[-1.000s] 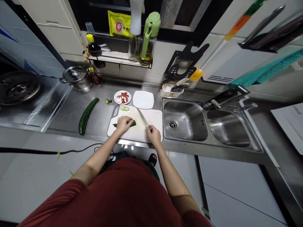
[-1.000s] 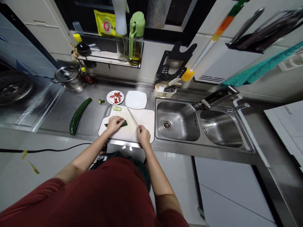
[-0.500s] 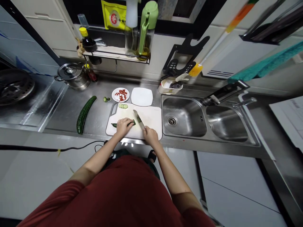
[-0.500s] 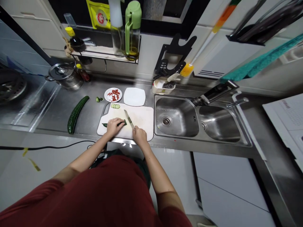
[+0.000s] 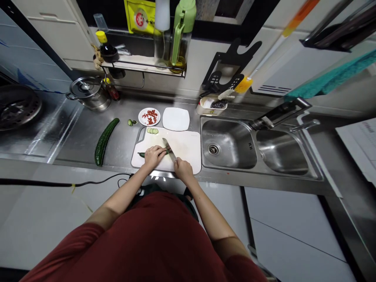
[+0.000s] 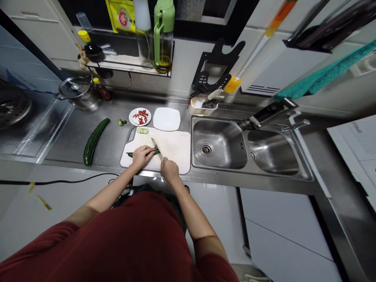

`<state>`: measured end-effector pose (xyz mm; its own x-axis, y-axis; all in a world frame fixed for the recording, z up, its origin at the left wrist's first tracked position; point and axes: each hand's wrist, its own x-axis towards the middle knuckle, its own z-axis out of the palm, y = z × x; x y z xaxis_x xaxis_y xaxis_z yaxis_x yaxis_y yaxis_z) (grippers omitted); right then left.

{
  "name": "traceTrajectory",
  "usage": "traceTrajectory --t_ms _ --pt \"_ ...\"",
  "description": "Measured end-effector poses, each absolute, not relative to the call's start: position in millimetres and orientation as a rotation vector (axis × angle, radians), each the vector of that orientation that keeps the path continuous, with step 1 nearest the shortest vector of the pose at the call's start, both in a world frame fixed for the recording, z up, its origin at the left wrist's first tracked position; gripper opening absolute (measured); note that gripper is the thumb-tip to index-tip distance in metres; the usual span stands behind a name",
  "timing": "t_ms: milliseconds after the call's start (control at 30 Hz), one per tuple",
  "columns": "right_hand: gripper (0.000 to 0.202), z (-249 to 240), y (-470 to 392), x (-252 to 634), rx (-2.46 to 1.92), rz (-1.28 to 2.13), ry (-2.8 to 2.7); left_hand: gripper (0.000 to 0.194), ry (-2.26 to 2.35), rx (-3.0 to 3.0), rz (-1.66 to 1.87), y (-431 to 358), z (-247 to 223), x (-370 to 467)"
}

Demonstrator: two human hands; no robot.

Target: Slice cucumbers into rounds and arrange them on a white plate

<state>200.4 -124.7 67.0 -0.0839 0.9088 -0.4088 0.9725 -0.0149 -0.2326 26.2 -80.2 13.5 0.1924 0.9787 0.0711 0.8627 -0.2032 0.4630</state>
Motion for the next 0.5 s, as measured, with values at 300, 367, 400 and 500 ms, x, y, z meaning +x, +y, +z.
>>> traceTrajectory --t_ms 300,367,400,500 --pt "0.027 65.9 -126.0 199.8 2.031 -0.683 2.131 0.032 1.718 2.187 0.521 -78.9 13.5 26.0" --pt "0.027 66.6 -125.7 199.5 2.027 -0.692 2.126 0.032 1.719 2.185 0.522 -78.8 13.7 26.2" --pt "0.027 67.0 -125.5 199.5 2.026 -0.697 2.12 0.031 1.722 2.181 0.518 -78.8 13.9 26.4" --pt "0.027 68.1 -124.9 199.5 2.026 -0.702 2.116 0.031 1.73 2.172 0.501 -78.9 14.2 26.9"
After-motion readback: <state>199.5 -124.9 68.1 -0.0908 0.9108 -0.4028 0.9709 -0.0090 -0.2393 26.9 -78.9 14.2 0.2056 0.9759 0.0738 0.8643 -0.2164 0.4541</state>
